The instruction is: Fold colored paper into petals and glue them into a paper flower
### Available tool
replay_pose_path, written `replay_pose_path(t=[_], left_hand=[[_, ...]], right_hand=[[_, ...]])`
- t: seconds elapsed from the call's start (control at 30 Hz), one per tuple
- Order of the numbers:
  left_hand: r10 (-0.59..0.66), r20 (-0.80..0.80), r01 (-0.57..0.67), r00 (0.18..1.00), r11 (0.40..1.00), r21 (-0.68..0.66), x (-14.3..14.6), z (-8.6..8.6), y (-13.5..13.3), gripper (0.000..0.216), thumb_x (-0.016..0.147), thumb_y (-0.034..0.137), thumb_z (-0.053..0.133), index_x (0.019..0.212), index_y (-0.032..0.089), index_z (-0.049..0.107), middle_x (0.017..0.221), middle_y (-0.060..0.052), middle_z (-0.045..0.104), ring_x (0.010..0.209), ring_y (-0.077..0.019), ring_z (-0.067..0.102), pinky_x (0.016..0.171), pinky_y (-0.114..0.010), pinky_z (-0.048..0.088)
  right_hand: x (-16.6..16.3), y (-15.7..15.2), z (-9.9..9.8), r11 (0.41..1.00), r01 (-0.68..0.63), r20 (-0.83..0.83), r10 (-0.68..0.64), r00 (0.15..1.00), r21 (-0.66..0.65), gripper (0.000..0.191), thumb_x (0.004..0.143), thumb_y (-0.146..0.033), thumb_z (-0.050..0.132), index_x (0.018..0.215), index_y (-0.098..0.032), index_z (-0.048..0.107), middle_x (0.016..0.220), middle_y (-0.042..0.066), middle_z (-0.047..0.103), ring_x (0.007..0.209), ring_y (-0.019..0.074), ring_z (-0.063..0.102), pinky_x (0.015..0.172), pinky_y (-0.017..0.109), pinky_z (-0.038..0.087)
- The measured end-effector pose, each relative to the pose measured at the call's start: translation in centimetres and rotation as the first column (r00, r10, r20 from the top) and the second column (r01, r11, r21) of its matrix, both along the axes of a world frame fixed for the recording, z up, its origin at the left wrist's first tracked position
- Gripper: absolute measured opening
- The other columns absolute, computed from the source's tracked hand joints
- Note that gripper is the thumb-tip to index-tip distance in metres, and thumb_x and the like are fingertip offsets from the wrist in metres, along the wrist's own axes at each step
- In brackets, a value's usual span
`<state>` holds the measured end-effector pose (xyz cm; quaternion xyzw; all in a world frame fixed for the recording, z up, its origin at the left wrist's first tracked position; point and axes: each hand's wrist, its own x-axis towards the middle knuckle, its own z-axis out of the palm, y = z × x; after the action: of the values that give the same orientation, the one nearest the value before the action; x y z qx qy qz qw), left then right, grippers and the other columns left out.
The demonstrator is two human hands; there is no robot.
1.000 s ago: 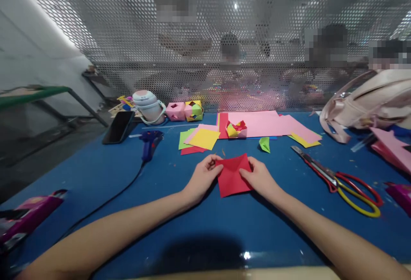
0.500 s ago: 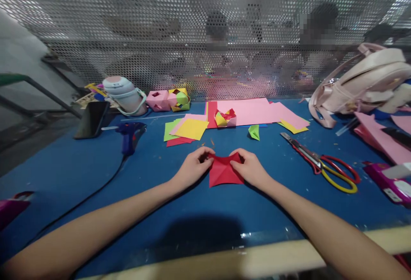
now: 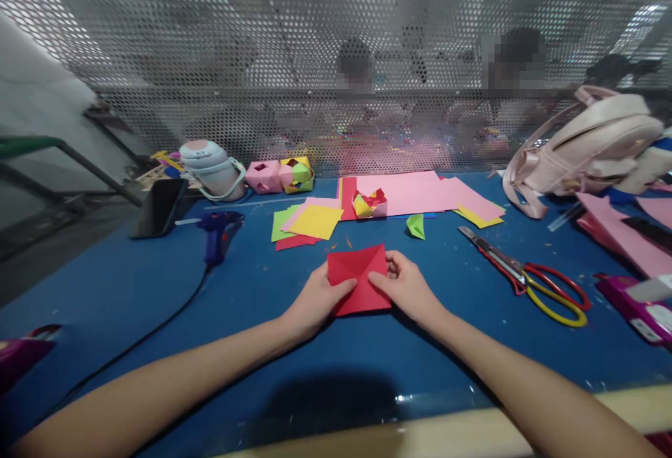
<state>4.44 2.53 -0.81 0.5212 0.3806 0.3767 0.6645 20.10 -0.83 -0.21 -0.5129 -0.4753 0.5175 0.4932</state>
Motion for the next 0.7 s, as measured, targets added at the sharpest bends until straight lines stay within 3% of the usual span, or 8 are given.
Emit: replay_pose_path(t=[0.17,0.27,0.37,0.47,0.57,0.63,0.7], left_hand=[[0.039,0.11,-0.039,0.993,0.999,-0.007,-0.4,0.3,0.3,0.028,0.071,0.025,0.062,0.094,0.018,0.047,0.087,-0.001,0.06,0.075,-0.0124,0.057,0.069,-0.025,0.046],[0.015,0.099,-0.017,0.995,1.0,0.022,-0.3,0.7,0.6,0.025,0.072,0.027,0.06,0.092,0.017,0.048,0.087,-0.001,0.058,0.077,-0.0108,0.056,0.07,-0.022,0.044],[-0.056,0.055,0.057,0.997,0.998,-0.017,0.1,0.6,0.8,0.034,0.066,0.023,0.065,0.094,0.017,0.046,0.086,-0.002,0.059,0.072,-0.0117,0.058,0.067,-0.024,0.046],[-0.06,0.111,0.066,0.992,0.997,-0.045,0.4,0.1,0.7,0.041,0.064,0.018,0.064,0.098,0.019,0.042,0.087,-0.002,0.061,0.069,-0.0128,0.06,0.065,-0.027,0.048],[0.023,0.067,-0.022,0.997,1.0,-0.018,0.3,-0.6,0.8,0.047,0.066,0.015,0.06,0.106,0.02,0.037,0.077,0.001,0.06,0.061,-0.0111,0.059,0.062,-0.026,0.048],[0.051,-0.025,-0.05,0.998,0.998,0.043,0.1,-1.0,1.0,0.047,0.067,0.014,0.057,0.11,0.019,0.036,0.075,0.002,0.058,0.06,-0.0109,0.058,0.06,-0.025,0.047],[0.084,-0.133,-0.057,0.988,0.979,0.194,-0.2,-1.2,1.5,0.045,0.068,0.013,0.055,0.11,0.018,0.039,0.088,-0.003,0.059,0.072,-0.0131,0.06,0.067,-0.028,0.048]], right_hand=[[1.3,0.2,1.3,0.993,-0.11,0.249,0.096,0.964,0.04,0.027,0.07,-0.014,0.051,0.097,-0.017,0.055,0.091,0.003,0.065,0.077,0.0146,0.061,0.066,0.026,0.048],[2.4,0.3,2.2,0.957,-0.283,0.493,0.217,0.842,0.063,0.037,0.069,-0.008,0.046,0.102,-0.019,0.059,0.097,0.002,0.065,0.081,0.0154,0.06,0.069,0.026,0.047],[2.7,0.4,2.6,0.923,-0.348,0.623,0.177,0.762,0.164,0.04,0.07,-0.01,0.048,0.108,-0.02,0.058,0.1,0.003,0.064,0.087,0.0162,0.059,0.078,0.029,0.045],[2.3,0.5,2.1,0.95,-0.194,0.579,0.018,0.815,0.243,0.043,0.073,-0.019,0.054,0.116,-0.018,0.05,0.097,0.004,0.062,0.087,0.0157,0.058,0.079,0.029,0.045],[1.8,0.7,1.2,0.986,-0.062,0.455,-0.014,0.89,0.152,0.049,0.071,-0.022,0.058,0.118,-0.015,0.044,0.094,0.005,0.062,0.08,0.0153,0.059,0.071,0.028,0.048],[1.7,0.7,0.6,0.992,-0.08,0.39,0.036,0.92,0.096,0.045,0.072,-0.017,0.054,0.115,-0.016,0.044,0.093,0.005,0.062,0.08,0.0153,0.061,0.066,0.027,0.049],[1.7,0.7,0.0,0.984,-0.122,0.427,0.055,0.902,0.131,0.039,0.073,-0.013,0.049,0.112,-0.017,0.046,0.094,0.005,0.063,0.083,0.0152,0.061,0.068,0.027,0.049]])
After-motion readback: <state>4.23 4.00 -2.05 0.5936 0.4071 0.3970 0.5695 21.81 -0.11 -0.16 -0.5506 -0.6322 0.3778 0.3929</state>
